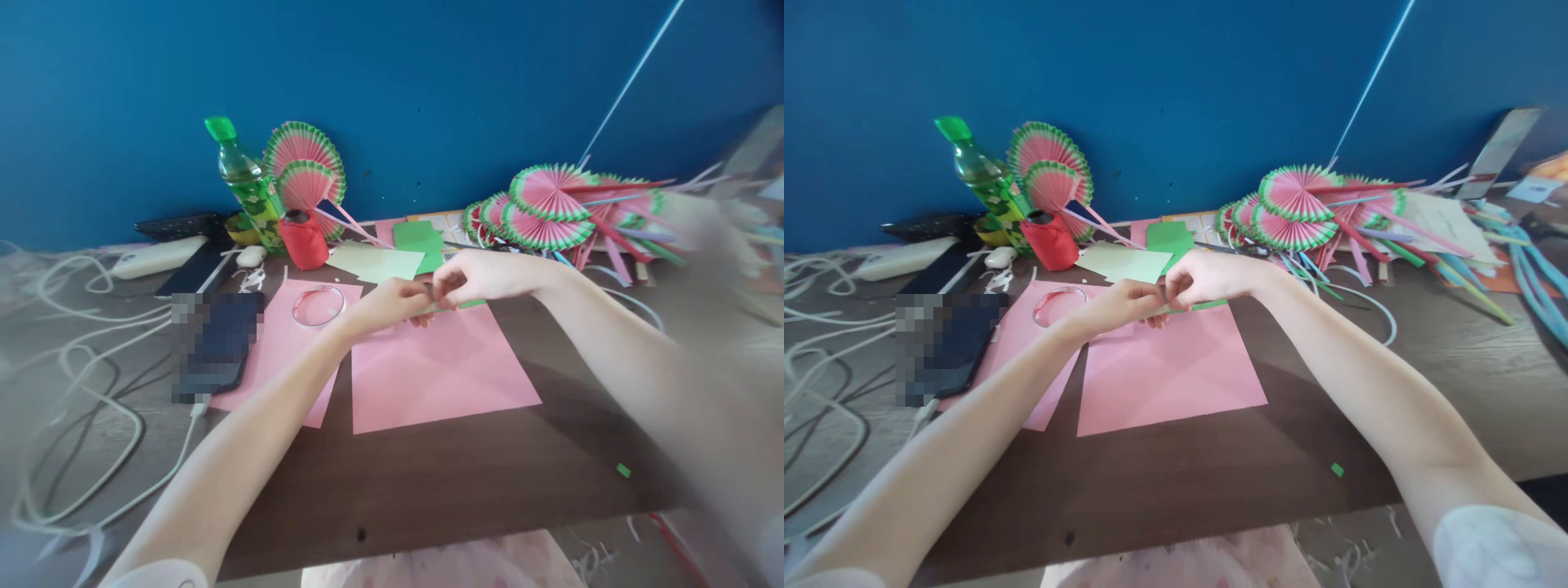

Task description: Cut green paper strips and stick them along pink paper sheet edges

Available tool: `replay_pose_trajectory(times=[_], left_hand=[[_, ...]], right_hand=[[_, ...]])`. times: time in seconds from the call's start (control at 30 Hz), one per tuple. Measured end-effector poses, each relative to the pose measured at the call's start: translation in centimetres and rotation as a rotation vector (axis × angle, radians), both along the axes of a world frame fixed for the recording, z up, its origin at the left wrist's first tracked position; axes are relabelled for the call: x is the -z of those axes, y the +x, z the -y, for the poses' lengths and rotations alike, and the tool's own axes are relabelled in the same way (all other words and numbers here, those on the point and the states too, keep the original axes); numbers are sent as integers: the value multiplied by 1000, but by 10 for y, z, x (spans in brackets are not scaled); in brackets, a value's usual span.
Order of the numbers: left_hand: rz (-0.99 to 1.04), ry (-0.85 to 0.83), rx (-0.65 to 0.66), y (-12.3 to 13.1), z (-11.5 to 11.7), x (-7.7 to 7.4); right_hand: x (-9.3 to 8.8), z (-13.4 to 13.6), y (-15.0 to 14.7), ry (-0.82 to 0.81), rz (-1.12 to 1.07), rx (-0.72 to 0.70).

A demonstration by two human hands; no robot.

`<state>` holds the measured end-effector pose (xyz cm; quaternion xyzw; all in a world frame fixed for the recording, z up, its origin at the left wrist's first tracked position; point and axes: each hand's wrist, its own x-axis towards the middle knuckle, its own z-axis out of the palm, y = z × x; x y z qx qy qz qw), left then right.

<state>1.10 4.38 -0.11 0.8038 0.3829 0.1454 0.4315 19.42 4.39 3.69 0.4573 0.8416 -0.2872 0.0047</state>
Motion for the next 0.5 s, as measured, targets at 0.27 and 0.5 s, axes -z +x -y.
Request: replay_pose_trajectory(times=[0.27,0.5], left_hand=[[-261,117,-148,-29,-22,-19],[-857,196,-299,-61,-32,-35]], right_hand=[[6,-8,4,-64,84,-34],[10,-9,7,-163,165,-34]])
